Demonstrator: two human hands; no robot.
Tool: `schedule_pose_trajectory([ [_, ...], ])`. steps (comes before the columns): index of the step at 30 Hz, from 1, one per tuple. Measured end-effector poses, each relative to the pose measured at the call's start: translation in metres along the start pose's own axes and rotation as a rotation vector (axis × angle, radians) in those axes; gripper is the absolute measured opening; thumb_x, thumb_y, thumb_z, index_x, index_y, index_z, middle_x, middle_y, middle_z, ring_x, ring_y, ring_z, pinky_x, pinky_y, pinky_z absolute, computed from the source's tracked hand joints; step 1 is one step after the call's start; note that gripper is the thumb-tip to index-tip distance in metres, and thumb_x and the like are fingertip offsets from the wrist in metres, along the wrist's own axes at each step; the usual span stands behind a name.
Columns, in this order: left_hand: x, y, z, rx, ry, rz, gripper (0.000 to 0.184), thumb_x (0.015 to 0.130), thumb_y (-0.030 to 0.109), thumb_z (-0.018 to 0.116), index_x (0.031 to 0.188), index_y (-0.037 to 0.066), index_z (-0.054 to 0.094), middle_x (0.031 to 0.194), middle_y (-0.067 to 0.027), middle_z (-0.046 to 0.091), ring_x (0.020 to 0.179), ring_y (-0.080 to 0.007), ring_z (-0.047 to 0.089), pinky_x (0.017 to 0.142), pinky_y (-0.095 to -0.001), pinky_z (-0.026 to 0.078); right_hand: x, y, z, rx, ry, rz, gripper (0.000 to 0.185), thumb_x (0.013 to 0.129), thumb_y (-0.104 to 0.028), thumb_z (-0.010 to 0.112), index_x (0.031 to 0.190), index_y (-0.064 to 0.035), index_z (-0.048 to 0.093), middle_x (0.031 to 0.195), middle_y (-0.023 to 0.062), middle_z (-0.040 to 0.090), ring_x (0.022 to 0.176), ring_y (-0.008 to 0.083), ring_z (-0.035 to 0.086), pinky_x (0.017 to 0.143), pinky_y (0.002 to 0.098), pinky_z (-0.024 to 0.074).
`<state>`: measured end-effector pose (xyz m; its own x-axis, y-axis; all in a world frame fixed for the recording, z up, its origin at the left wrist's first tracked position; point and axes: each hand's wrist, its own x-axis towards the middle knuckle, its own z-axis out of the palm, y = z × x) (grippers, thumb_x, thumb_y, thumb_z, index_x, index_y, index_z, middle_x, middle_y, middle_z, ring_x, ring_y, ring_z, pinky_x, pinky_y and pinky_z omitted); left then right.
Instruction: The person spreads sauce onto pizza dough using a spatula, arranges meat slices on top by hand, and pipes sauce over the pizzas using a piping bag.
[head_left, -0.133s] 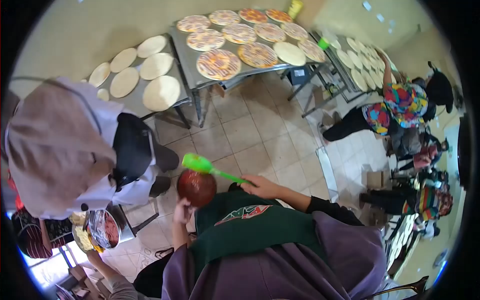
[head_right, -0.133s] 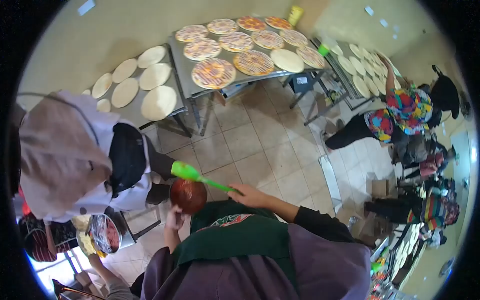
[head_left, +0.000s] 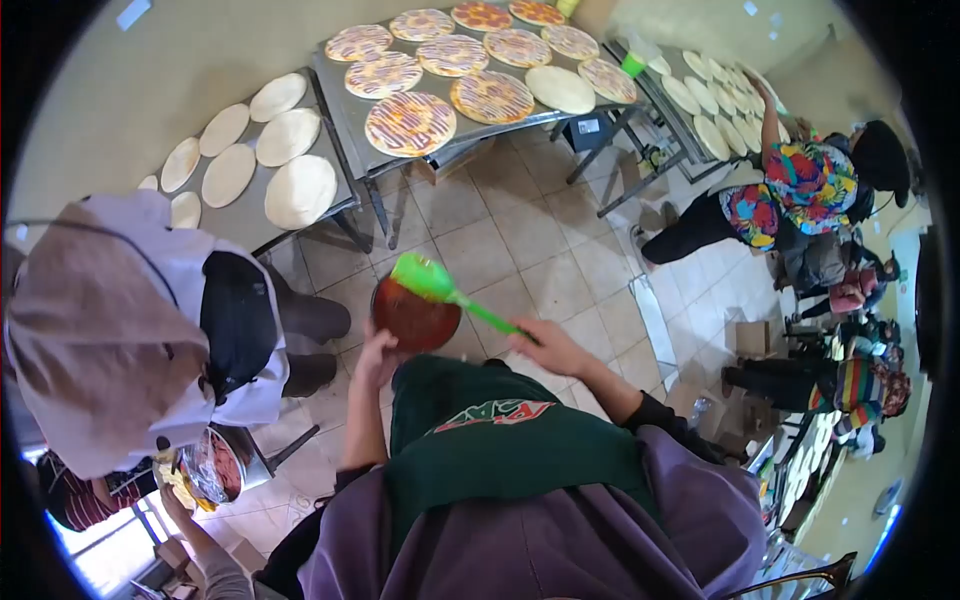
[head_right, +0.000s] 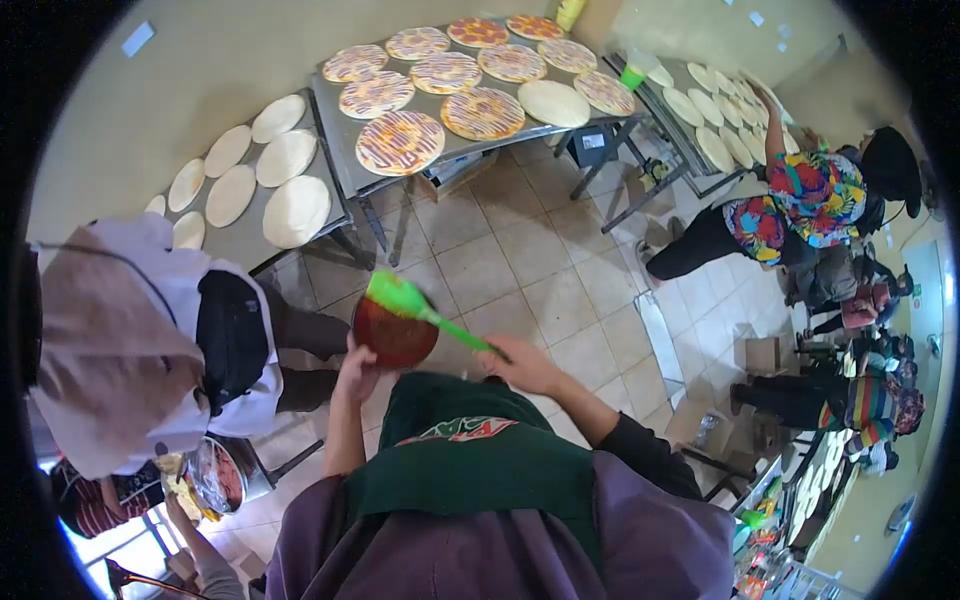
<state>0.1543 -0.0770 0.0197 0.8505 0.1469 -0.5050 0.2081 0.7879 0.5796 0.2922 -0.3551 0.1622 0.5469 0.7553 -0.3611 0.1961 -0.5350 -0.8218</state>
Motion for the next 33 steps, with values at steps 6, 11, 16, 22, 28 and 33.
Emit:
schedule_pose_trajectory([
  [6,0.098,0.096,0.114,0.138,-0.191,0.177,0.059,0.079,0.007,0.053,0.129,0.020,0.022,0.122,-0.0131,0.043,0.100,-0.0274,0.057,0.071,-0.0454,0.056,0.027,-0.034,-0.071,-0.136,0.502,-0.098,0.024,0.090,-0.016,0.054,0.111,-0.0031,0.059,0.076,0.0210,0.060,0.068,0.0383,0.058,0.061,0.0420,0.0444],
  [11,0.179,0.143,0.184,0.232,-0.327,0.217,0.064,0.077,0.003,0.057,0.129,0.016,0.020,0.122,-0.0138,0.041,0.107,-0.0268,0.055,0.078,-0.0455,0.057,0.078,-0.033,-0.132,-0.296,0.671,-0.049,0.026,0.090,-0.014,0.053,0.114,-0.0054,0.059,0.077,0.0201,0.062,0.070,0.0385,0.060,0.063,0.0445,0.0455],
  [16,0.262,0.180,0.232,0.441,-0.335,0.269,0.072,0.073,-0.002,0.062,0.129,0.014,0.020,0.118,-0.0122,0.040,0.110,-0.0226,0.051,0.076,-0.0379,0.058,0.145,-0.018,-0.183,-0.462,0.810,0.048,0.027,0.090,-0.014,0.053,0.116,-0.0084,0.059,0.075,0.0192,0.062,0.070,0.0371,0.060,0.062,0.0459,0.0467],
  [22,0.350,0.191,0.267,0.695,-0.396,0.427,0.076,0.073,0.000,0.066,0.132,0.014,0.019,0.119,-0.0117,0.038,0.112,-0.0237,0.049,0.078,-0.0385,0.059,0.200,0.022,-0.213,-0.277,0.780,0.124,0.031,0.090,-0.014,0.053,0.119,-0.0082,0.059,0.076,0.0188,0.064,0.066,0.0358,0.061,0.060,0.0432,0.0475],
  [28,0.395,0.188,0.308,0.673,-0.423,0.336,0.078,0.071,0.004,0.069,0.130,0.010,0.019,0.119,-0.0135,0.039,0.111,-0.0223,0.046,0.090,-0.0342,0.051,0.219,0.062,-0.241,0.236,0.665,0.164,0.030,0.095,-0.019,0.051,0.120,-0.0052,0.061,0.060,0.0010,0.051,0.050,0.0084,0.043,0.047,0.0260,0.0379],
  [33,0.414,0.175,0.344,0.579,-0.369,0.242,0.078,0.072,0.005,0.070,0.131,0.013,0.019,0.115,-0.0127,0.041,0.108,-0.0220,0.052,0.079,-0.0372,0.057,0.225,0.087,-0.288,0.770,0.395,0.324,0.035,0.097,-0.025,0.050,0.129,-0.0101,0.055,0.065,-0.0020,0.049,0.048,0.0041,0.040,0.040,0.0192,0.0309],
])
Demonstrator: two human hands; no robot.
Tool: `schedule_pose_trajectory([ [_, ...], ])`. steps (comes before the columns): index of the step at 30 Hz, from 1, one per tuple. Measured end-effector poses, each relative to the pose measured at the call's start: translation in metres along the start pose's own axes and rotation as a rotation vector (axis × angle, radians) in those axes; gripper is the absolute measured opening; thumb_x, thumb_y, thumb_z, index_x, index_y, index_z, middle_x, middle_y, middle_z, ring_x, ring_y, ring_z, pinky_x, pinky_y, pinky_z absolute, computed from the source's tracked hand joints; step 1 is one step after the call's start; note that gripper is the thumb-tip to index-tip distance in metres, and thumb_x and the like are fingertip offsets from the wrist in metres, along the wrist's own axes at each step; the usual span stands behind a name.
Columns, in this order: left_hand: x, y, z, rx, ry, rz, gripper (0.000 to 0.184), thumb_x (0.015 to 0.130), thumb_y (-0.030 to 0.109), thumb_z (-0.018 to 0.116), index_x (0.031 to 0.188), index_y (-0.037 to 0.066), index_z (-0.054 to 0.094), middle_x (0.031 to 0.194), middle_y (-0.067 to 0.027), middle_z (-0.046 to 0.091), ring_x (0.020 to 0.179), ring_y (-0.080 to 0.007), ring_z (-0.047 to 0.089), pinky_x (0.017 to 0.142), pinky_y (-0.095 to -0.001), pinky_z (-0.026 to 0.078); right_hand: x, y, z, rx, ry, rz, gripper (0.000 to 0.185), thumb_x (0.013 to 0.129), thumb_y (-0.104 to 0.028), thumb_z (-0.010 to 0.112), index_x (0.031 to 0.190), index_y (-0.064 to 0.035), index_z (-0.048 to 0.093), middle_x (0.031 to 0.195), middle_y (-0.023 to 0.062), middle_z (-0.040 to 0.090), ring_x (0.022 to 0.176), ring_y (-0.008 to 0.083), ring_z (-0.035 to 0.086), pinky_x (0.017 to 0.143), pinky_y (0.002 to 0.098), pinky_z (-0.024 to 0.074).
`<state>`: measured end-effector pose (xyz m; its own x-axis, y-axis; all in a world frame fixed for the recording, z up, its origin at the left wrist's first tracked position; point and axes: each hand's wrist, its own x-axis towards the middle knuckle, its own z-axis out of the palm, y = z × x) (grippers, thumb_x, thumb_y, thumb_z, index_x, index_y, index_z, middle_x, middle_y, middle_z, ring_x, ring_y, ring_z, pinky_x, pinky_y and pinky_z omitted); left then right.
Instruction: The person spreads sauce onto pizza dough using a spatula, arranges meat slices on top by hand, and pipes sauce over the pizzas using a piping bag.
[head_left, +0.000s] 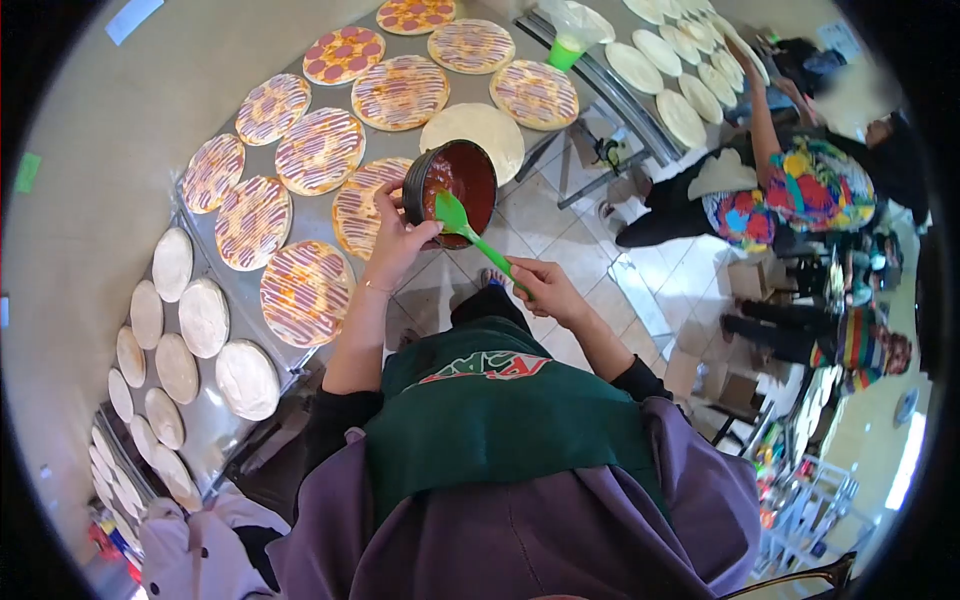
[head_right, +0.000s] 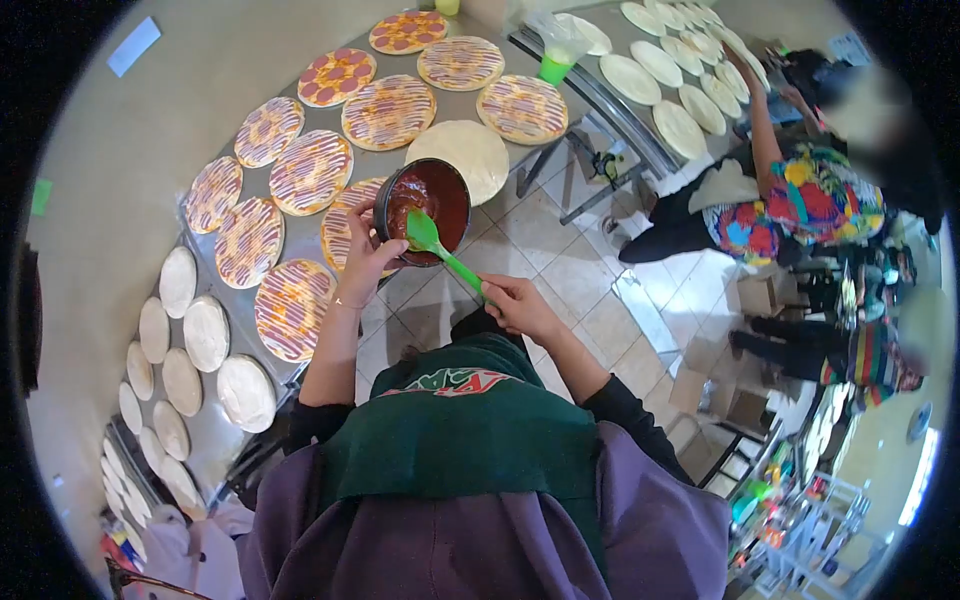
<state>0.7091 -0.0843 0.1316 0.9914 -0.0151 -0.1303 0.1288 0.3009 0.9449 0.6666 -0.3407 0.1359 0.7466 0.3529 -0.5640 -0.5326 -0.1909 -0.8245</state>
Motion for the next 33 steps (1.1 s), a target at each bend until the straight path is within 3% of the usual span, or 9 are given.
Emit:
schedule_pose_trajectory([
  [4,0.017,-0.007,0.022,-0.073,0.089,-0.124,0.076,0.075,0.007,0.068,0.132,0.014,0.018,0.113,-0.0126,0.043,0.103,-0.0243,0.058,0.070,-0.0403,0.060,0.023,-0.022,-0.041,0.069,-0.107,0.081,0.037,0.098,-0.027,0.049,0.130,-0.0109,0.053,0.066,-0.0034,0.047,0.046,0.0030,0.036,0.038,0.0178,0.0278],
  [10,0.041,-0.028,0.052,-0.346,0.260,-0.135,0.066,0.080,0.010,0.062,0.130,0.015,0.019,0.125,-0.0170,0.043,0.103,-0.0301,0.059,0.074,-0.0480,0.059,0.059,-0.039,-0.099,0.044,-0.194,0.042,0.036,0.098,-0.027,0.050,0.130,-0.0099,0.054,0.065,-0.0033,0.047,0.046,0.0023,0.035,0.039,0.0179,0.0272],
  [24,0.049,-0.028,0.053,-0.462,0.635,0.080,0.058,0.083,0.010,0.059,0.127,0.013,0.020,0.127,-0.0163,0.041,0.112,-0.0321,0.051,0.079,-0.0566,0.056,0.112,-0.058,-0.174,0.041,-0.234,-0.014,0.037,0.098,-0.026,0.050,0.131,-0.0106,0.053,0.066,-0.0024,0.048,0.046,0.0023,0.035,0.039,0.0179,0.0267],
  [25,0.045,-0.023,0.055,-0.430,0.685,0.099,0.050,0.083,0.017,0.061,0.124,0.012,0.033,0.124,-0.0127,0.045,0.110,-0.0304,0.052,0.080,-0.0546,0.055,0.126,-0.048,-0.182,-0.059,-0.187,-0.129,0.036,0.097,-0.025,0.051,0.130,-0.0110,0.053,0.064,-0.0004,0.049,0.046,0.0052,0.039,0.040,0.0199,0.0300],
  [27,0.038,-0.022,0.047,-0.435,0.745,0.107,0.048,0.083,0.017,0.061,0.123,0.012,0.034,0.124,-0.0121,0.045,0.109,-0.0300,0.053,0.080,-0.0546,0.055,0.151,-0.032,-0.189,-0.163,-0.147,-0.241,0.036,0.096,-0.024,0.052,0.130,-0.0114,0.054,0.063,0.0016,0.051,0.046,0.0080,0.044,0.042,0.0220,0.0332],
  [29,0.028,-0.018,0.042,-0.437,0.782,0.150,0.040,0.083,0.017,0.061,0.117,0.013,0.040,0.122,-0.0097,0.049,0.106,-0.0285,0.054,0.082,-0.0557,0.054,0.164,-0.025,-0.187,-0.676,0.132,-0.800,0.037,0.094,-0.021,0.055,0.129,-0.0132,0.054,0.065,0.0027,0.050,0.047,0.0139,0.046,0.046,0.0305,0.0404],
  [30,0.023,-0.020,0.038,-0.439,0.789,0.145,0.040,0.083,0.017,0.061,0.117,0.013,0.040,0.122,-0.0097,0.049,0.106,-0.0285,0.054,0.082,-0.0557,0.054,0.162,-0.025,-0.185,-0.678,0.125,-0.793,0.037,0.094,-0.021,0.055,0.129,-0.0132,0.054,0.065,0.0027,0.050,0.047,0.0139,0.046,0.046,0.0305,0.0404],
  [32,0.014,-0.024,0.027,-0.500,0.804,0.159,0.048,0.083,0.012,0.060,0.120,0.015,0.028,0.124,-0.0112,0.044,0.108,-0.0294,0.052,0.077,-0.0554,0.056,0.158,-0.027,-0.179,-1.151,0.258,-0.824,0.039,0.090,-0.017,0.058,0.129,-0.0172,0.055,0.071,0.0072,0.052,0.057,0.0243,0.056,0.052,0.0389,0.0454],
  [33,0.010,-0.026,0.025,-0.520,0.805,0.175,0.041,0.084,0.012,0.058,0.116,0.016,0.033,0.123,-0.0105,0.046,0.108,-0.0288,0.052,0.079,-0.0558,0.056,0.156,-0.024,-0.179,-1.155,0.251,-0.819,0.039,0.090,-0.017,0.058,0.129,-0.0172,0.055,0.071,0.0072,0.052,0.057,0.0243,0.056,0.052,0.0389,0.0454],
])
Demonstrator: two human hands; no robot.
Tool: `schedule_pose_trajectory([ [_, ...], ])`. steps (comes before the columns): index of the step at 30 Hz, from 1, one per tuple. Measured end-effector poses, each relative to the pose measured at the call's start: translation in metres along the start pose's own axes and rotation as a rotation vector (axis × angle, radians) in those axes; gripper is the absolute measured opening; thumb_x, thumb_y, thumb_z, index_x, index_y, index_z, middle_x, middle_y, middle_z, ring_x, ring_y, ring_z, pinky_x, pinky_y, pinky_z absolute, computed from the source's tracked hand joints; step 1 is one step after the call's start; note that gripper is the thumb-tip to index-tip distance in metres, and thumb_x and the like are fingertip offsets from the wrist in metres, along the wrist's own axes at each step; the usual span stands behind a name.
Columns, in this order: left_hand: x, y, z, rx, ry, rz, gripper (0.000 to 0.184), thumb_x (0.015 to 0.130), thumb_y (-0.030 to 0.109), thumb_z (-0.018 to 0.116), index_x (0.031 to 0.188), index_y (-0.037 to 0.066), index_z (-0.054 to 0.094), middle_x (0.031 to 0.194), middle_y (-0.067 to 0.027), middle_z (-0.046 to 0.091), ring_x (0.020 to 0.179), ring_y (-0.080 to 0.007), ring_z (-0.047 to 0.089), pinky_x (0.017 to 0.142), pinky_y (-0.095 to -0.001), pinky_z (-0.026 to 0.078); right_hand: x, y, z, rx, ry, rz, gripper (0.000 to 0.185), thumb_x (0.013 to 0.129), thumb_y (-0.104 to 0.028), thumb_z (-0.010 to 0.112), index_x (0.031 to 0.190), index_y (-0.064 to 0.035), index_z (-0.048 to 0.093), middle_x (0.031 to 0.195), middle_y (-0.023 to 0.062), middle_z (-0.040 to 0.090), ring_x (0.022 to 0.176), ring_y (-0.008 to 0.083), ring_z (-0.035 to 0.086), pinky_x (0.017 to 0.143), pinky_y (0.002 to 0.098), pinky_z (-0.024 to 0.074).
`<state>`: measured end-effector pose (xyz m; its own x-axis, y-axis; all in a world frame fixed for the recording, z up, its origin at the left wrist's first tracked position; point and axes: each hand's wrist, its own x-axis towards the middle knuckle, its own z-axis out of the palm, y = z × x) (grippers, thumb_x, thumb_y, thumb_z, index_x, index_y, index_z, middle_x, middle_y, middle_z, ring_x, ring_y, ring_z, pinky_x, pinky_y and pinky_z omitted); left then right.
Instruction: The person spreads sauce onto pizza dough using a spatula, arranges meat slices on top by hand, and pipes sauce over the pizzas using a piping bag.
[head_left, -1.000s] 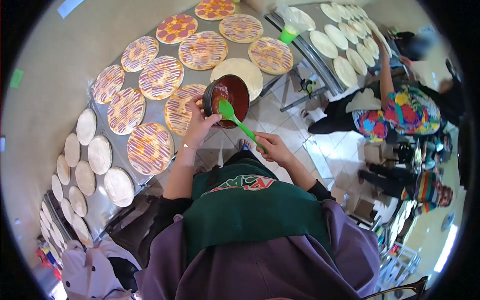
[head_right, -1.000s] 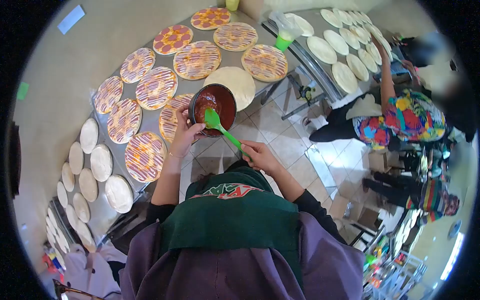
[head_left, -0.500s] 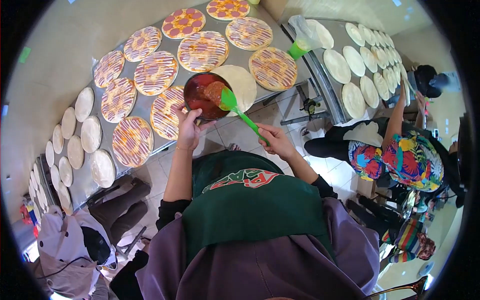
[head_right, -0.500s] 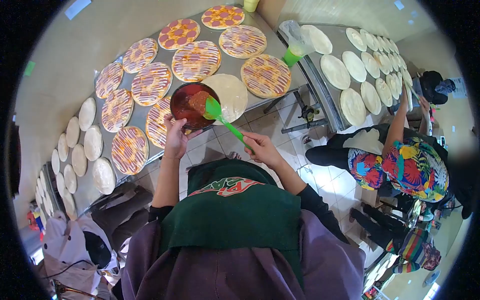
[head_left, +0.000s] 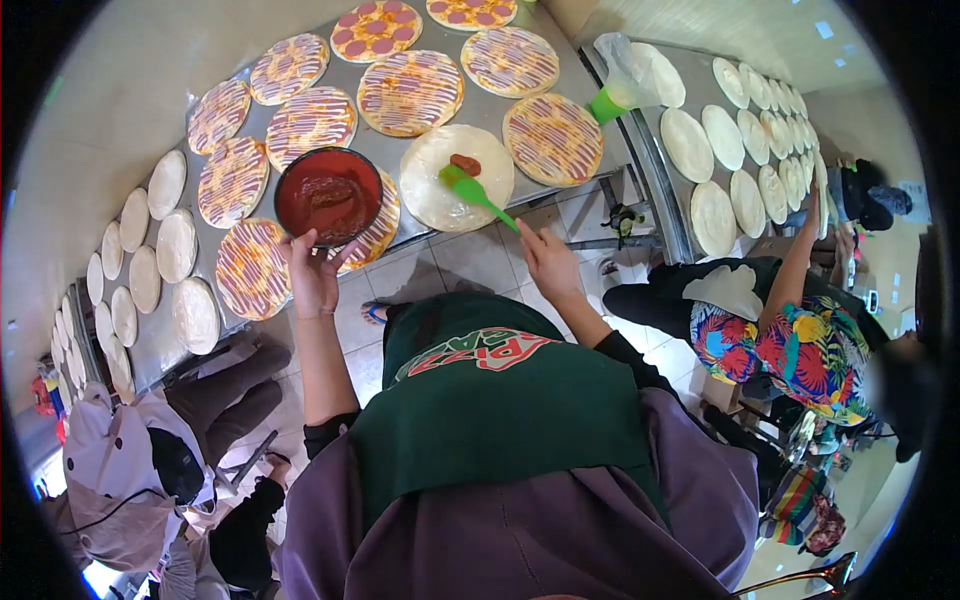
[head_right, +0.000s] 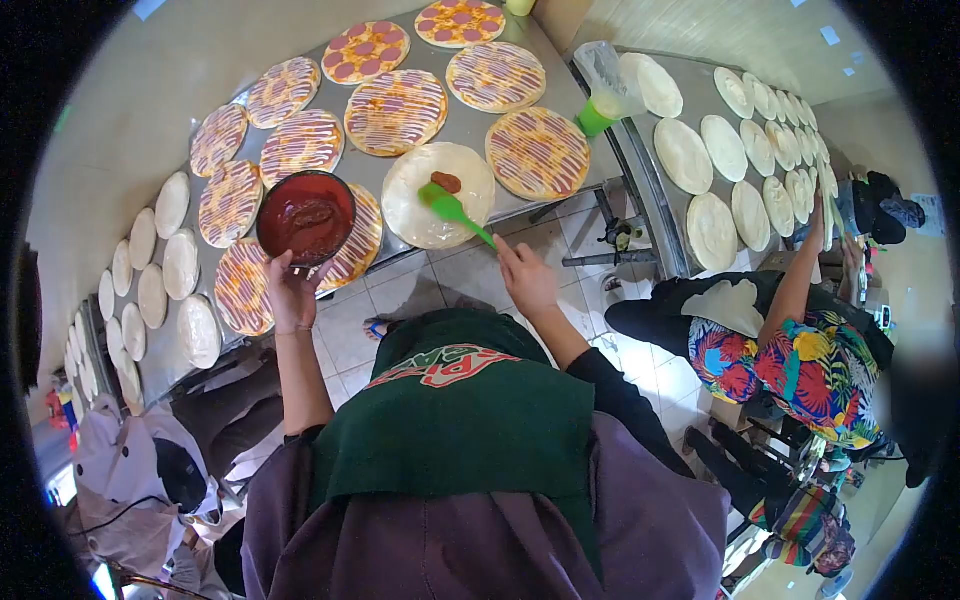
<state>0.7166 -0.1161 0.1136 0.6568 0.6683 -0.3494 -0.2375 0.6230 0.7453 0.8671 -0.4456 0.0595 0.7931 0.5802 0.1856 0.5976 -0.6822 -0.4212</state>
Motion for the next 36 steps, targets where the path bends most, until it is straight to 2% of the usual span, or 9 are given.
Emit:
schedule_pose_trajectory([
  [3,-0.006,0.008,-0.005,-0.017,0.007,0.036,0.035,0.085,0.013,0.057,0.114,0.014,0.037,0.119,-0.0104,0.049,0.108,-0.0282,0.053,0.080,-0.0559,0.055,-0.011,-0.002,-0.002,-0.127,-0.064,-0.119,0.041,0.087,-0.019,0.059,0.128,-0.0224,0.055,0.079,0.0064,0.052,0.063,0.0253,0.059,0.052,0.0391,0.0478],
  [5,-0.006,0.011,-0.013,-0.029,0.012,0.037,0.029,0.086,0.014,0.056,0.112,0.013,0.042,0.119,-0.0104,0.051,0.108,-0.0282,0.054,0.083,-0.0553,0.055,-0.016,-0.004,-0.008,0.016,-0.081,-0.073,0.042,0.087,-0.019,0.060,0.128,-0.0218,0.055,0.077,0.0063,0.051,0.063,0.0259,0.058,0.052,0.0391,0.0476],
  [11,-0.011,0.029,-0.009,-0.017,0.036,0.074,0.044,0.085,0.022,0.057,0.125,0.008,0.048,0.123,-0.0108,0.054,0.111,-0.0278,0.054,0.091,-0.0508,0.050,-0.003,0.004,0.016,-0.062,-0.010,0.046,0.044,0.087,-0.018,0.060,0.131,-0.0215,0.053,0.079,0.0080,0.053,0.063,0.0271,0.058,0.054,0.0387,0.0473],
  [15,-0.014,0.038,-0.013,-0.020,0.071,0.098,0.046,0.085,0.022,0.058,0.127,0.008,0.047,0.123,-0.0113,0.055,0.112,-0.0269,0.055,0.091,-0.0486,0.051,-0.021,0.000,0.011,-0.026,-0.155,-0.038,0.042,0.088,-0.018,0.060,0.129,-0.0209,0.055,0.079,0.0077,0.054,0.063,0.0271,0.058,0.054,0.0385,0.0466],
  [18,-0.017,0.043,-0.023,-0.052,0.064,0.114,0.042,0.087,0.020,0.055,0.127,0.009,0.046,0.126,-0.0114,0.052,0.113,-0.0293,0.054,0.089,-0.0520,0.052,-0.017,0.000,0.002,0.080,-0.140,-0.097,0.040,0.087,-0.019,0.060,0.127,-0.0212,0.056,0.078,0.0077,0.052,0.059,0.0276,0.058,0.052,0.0388,0.0474],
  [20,-0.020,0.047,-0.027,-0.058,0.039,0.119,0.043,0.087,0.020,0.055,0.128,0.010,0.046,0.126,-0.0113,0.052,0.113,-0.0288,0.054,0.089,-0.0514,0.053,-0.002,0.003,0.003,0.112,0.013,-0.042,0.040,0.087,-0.020,0.060,0.127,-0.0221,0.056,0.078,0.0072,0.052,0.060,0.0276,0.058,0.051,0.0386,0.0474],
  [24,-0.023,0.050,-0.033,-0.045,0.034,0.139,0.045,0.087,0.021,0.055,0.130,0.009,0.045,0.126,-0.0113,0.053,0.113,-0.0270,0.054,0.088,-0.0503,0.053,0.013,0.000,0.019,0.006,0.040,-0.004,0.040,0.087,-0.019,0.060,0.126,-0.0209,0.056,0.078,0.0071,0.053,0.060,0.0275,0.058,0.051,0.0388,0.0471],
  [30,-0.036,0.057,-0.039,-0.050,0.054,0.179,0.047,0.087,0.020,0.055,0.130,0.007,0.043,0.126,-0.0117,0.053,0.111,-0.0265,0.056,0.087,-0.0483,0.054,-0.002,0.007,0.008,0.105,-0.166,-0.201,0.038,0.088,-0.019,0.059,0.126,-0.0178,0.056,0.077,0.0080,0.052,0.062,0.0280,0.058,0.053,0.0390,0.0470],
  [36,-0.038,0.057,-0.047,-0.083,0.034,0.159,0.048,0.087,0.021,0.056,0.130,0.007,0.043,0.126,-0.0115,0.053,0.110,-0.0261,0.056,0.087,-0.0480,0.054,0.036,0.012,0.022,0.008,0.030,0.025,0.036,0.089,-0.022,0.057,0.126,-0.0198,0.056,0.078,0.0080,0.052,0.065,0.0280,0.059,0.055,0.0391,0.0486],
])
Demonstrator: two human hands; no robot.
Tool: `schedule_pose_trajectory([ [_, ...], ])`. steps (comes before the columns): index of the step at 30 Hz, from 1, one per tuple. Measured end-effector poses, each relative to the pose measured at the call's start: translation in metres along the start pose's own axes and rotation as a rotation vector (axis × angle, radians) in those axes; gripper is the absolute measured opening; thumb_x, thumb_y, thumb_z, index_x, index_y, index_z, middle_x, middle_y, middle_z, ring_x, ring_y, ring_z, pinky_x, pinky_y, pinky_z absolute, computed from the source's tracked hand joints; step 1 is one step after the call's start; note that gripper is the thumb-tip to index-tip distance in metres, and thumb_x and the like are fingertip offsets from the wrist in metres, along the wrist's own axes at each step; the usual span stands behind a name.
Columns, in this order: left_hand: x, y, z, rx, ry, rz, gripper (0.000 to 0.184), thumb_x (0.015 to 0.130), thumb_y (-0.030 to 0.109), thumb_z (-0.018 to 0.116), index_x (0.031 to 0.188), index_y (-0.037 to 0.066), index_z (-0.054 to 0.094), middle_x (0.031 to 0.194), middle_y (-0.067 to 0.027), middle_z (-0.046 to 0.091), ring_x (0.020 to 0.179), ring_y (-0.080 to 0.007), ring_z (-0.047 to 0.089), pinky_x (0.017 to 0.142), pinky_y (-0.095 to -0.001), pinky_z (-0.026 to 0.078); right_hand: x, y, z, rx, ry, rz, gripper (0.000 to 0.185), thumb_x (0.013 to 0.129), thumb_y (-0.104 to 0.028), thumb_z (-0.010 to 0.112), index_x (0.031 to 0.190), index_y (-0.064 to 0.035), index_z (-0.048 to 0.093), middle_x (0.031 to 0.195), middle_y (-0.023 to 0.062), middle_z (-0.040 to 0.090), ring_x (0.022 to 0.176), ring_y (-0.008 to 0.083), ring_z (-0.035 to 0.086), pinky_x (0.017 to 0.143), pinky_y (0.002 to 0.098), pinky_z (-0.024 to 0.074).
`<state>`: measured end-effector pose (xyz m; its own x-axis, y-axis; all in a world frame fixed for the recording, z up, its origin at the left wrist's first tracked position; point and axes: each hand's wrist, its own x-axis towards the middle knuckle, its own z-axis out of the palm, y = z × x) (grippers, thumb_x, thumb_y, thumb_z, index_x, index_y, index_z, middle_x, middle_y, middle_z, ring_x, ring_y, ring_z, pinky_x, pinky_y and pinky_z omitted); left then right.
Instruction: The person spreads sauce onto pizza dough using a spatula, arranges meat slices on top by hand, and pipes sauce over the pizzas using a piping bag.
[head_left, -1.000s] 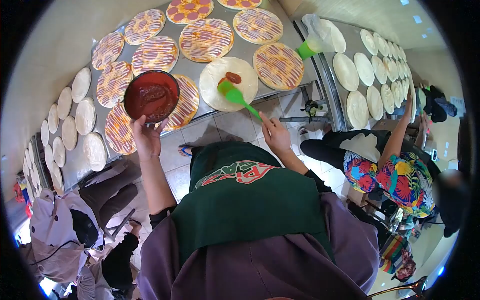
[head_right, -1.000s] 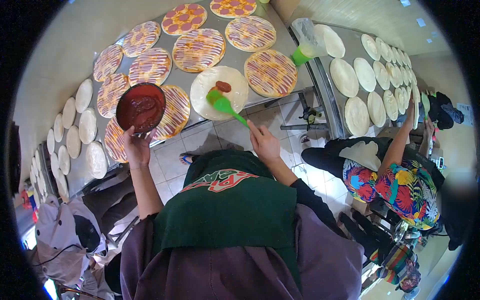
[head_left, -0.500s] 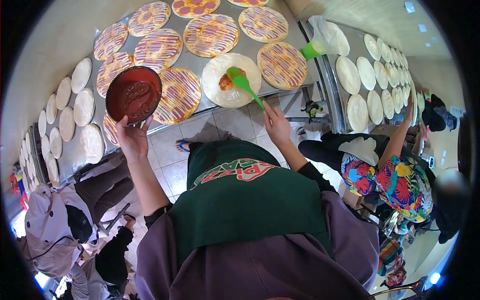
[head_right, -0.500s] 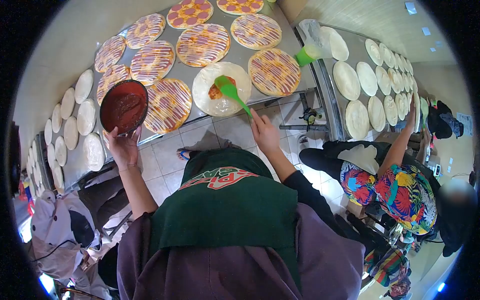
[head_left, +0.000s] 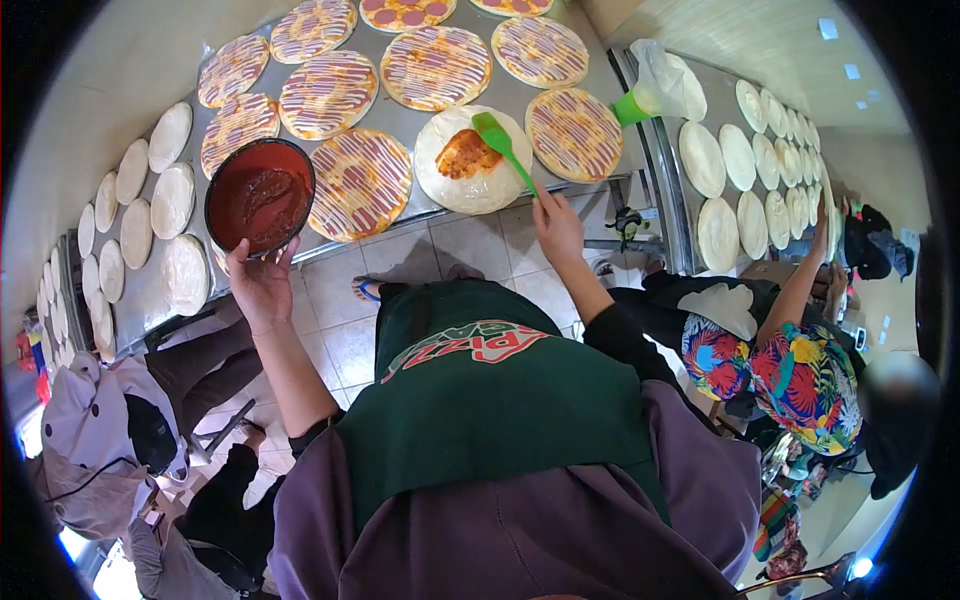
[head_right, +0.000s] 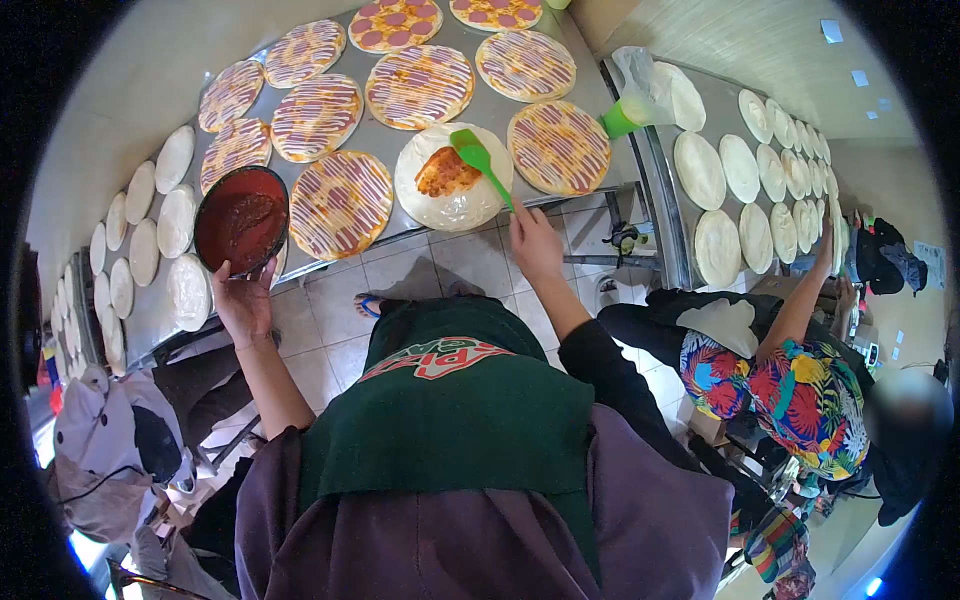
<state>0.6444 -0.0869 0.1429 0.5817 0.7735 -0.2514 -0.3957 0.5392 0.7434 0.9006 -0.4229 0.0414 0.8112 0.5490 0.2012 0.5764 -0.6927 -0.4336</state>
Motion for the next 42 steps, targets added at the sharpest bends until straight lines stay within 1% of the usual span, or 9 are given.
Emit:
schedule_pose_trajectory([
  [5,-0.002,0.000,0.006,0.041,0.026,0.021,0.050,0.086,0.023,0.057,0.131,0.008,0.043,0.130,-0.0134,0.050,0.113,-0.0292,0.054,0.088,-0.0463,0.053,-0.006,-0.015,-0.002,0.034,-0.226,-0.152,0.035,0.090,-0.023,0.055,0.125,-0.0191,0.056,0.081,0.0090,0.054,0.069,0.0303,0.060,0.058,0.0414,0.0487],
  [9,-0.002,-0.001,0.003,0.059,0.048,0.022,0.050,0.086,0.023,0.057,0.131,0.008,0.043,0.130,-0.0133,0.050,0.113,-0.0289,0.054,0.088,-0.0467,0.053,0.002,-0.014,-0.015,0.115,-0.273,-0.064,0.035,0.090,-0.022,0.054,0.125,-0.0193,0.055,0.084,0.0094,0.056,0.072,0.0310,0.061,0.060,0.0425,0.0496],
  [13,0.001,-0.004,0.002,0.032,0.044,0.014,0.048,0.086,0.023,0.056,0.130,0.008,0.044,0.130,-0.0128,0.050,0.113,-0.0290,0.054,0.088,-0.0468,0.053,0.026,-0.010,0.005,0.055,-0.055,-0.012,0.036,0.090,-0.024,0.054,0.126,-0.0199,0.055,0.088,0.0089,0.060,0.073,0.0303,0.062,0.062,0.0411,0.0503],
  [18,0.003,-0.002,0.004,-0.021,-0.009,0.012,0.051,0.087,0.020,0.056,0.134,0.011,0.039,0.129,-0.0124,0.051,0.113,-0.0276,0.055,0.086,-0.0489,0.054,0.026,-0.022,-0.013,0.057,-0.368,-0.162,0.035,0.089,-0.026,0.054,0.124,-0.0194,0.058,0.089,0.0086,0.060,0.078,0.0293,0.062,0.066,0.0406,0.0506],
  [25,0.002,-0.003,0.000,0.006,0.024,0.002,0.050,0.087,0.020,0.056,0.134,0.012,0.040,0.128,-0.0125,0.052,0.113,-0.0273,0.055,0.086,-0.0484,0.054,0.045,-0.012,-0.011,0.068,-0.199,-0.022,0.034,0.090,-0.025,0.053,0.123,-0.0210,0.059,0.085,0.0083,0.058,0.074,0.0283,0.061,0.064,0.0399,0.0505],
  [30,0.000,0.002,0.004,-0.002,0.025,0.022,0.047,0.087,0.020,0.055,0.132,0.011,0.042,0.127,-0.0126,0.052,0.113,-0.0271,0.055,0.086,-0.0485,0.054,0.046,-0.018,-0.022,-0.067,-0.389,-0.289,0.033,0.090,-0.025,0.054,0.122,-0.0192,0.060,0.082,0.0079,0.058,0.072,0.0277,0.060,0.063,0.0374,0.0496],
  [34,-0.004,0.003,-0.003,-0.028,0.025,0.017,0.047,0.087,0.020,0.055,0.131,0.011,0.042,0.127,-0.0125,0.052,0.113,-0.0273,0.055,0.086,-0.0483,0.054,0.039,0.003,-0.037,0.107,-0.326,-0.327,0.031,0.089,-0.025,0.057,0.119,-0.0178,0.062,0.080,0.0079,0.057,0.070,0.0277,0.060,0.061,0.0373,0.0488],
  [36,-0.005,0.002,-0.005,-0.026,0.046,0.013,0.046,0.087,0.021,0.055,0.130,0.011,0.043,0.127,-0.0125,0.052,0.113,-0.0279,0.055,0.086,-0.0484,0.054,0.036,0.015,-0.028,0.163,-0.189,-0.093,0.031,0.088,-0.023,0.059,0.118,-0.0180,0.062,0.078,0.0083,0.057,0.068,0.0278,0.059,0.060,0.0376,0.0476],
  [42,-0.007,0.001,0.001,0.029,0.081,0.021,0.052,0.084,0.025,0.057,0.131,0.008,0.043,0.129,-0.0129,0.051,0.114,-0.0284,0.054,0.089,-0.0459,0.053,-0.004,0.010,-0.020,0.079,-0.285,-0.140,0.033,0.087,-0.021,0.060,0.120,-0.0156,0.062,0.076,0.0090,0.055,0.066,0.0282,0.057,0.060,0.0383,0.0463],
])
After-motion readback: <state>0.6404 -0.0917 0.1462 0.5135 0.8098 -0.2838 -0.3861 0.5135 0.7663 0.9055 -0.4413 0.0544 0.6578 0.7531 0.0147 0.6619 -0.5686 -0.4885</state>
